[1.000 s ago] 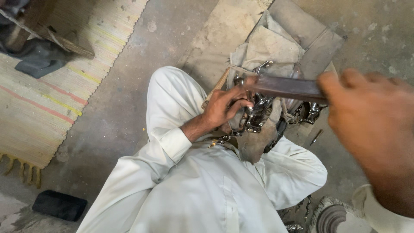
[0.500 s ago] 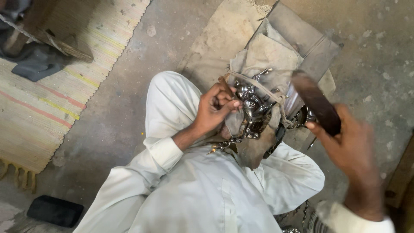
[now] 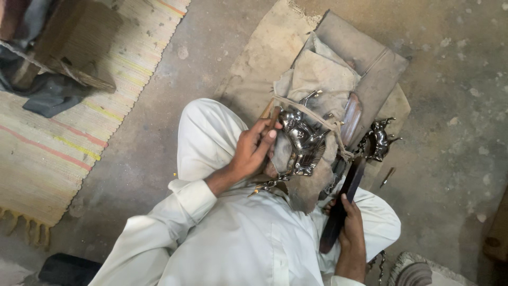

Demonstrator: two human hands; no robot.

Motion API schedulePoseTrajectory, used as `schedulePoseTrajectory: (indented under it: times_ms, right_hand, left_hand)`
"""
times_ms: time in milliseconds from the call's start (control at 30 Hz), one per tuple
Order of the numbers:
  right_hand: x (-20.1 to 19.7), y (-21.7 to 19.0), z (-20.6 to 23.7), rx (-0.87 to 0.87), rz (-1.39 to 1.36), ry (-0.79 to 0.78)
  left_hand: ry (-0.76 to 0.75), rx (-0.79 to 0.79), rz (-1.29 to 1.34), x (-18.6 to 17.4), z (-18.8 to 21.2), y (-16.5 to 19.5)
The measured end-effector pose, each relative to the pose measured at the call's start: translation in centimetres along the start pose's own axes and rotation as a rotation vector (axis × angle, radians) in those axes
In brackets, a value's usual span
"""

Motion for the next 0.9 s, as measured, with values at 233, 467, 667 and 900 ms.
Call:
schedulePoseTrajectory:
  times_ms: [233,467,667,900]
  right_hand:
    - [2.2,-1.2,-1.1,-0.018,0.064,0.039]
    - [4.5,0.9,-3.6,-0.043,0.153,-0.049]
    - [4.6,0.9,-3.3,-0.036,0.118,-0.043]
    - [1.1,-1.2,-0.2,-0.144,0.099,0.096]
  left_hand:
    - [0.084,0.215,-0.222,1.0,0.1,0.0]
    - [0.039,0.295,-0.280,0.3,0.5,-1.3]
    - [0.051,0.323,-0.285,0.2,0.4,-1.4]
    - [0.057,0.293,-0.283,-0.1,0.1,-2.1]
Point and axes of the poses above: each hand's wrist, its own z-axis away from the middle knuckle, its own x-axis out of the palm, y = z × x, the point moved 8 cm from there along -z, towards the middle knuckle, and after that the axes turned 5 degrees about z, right-handed, at the moved point
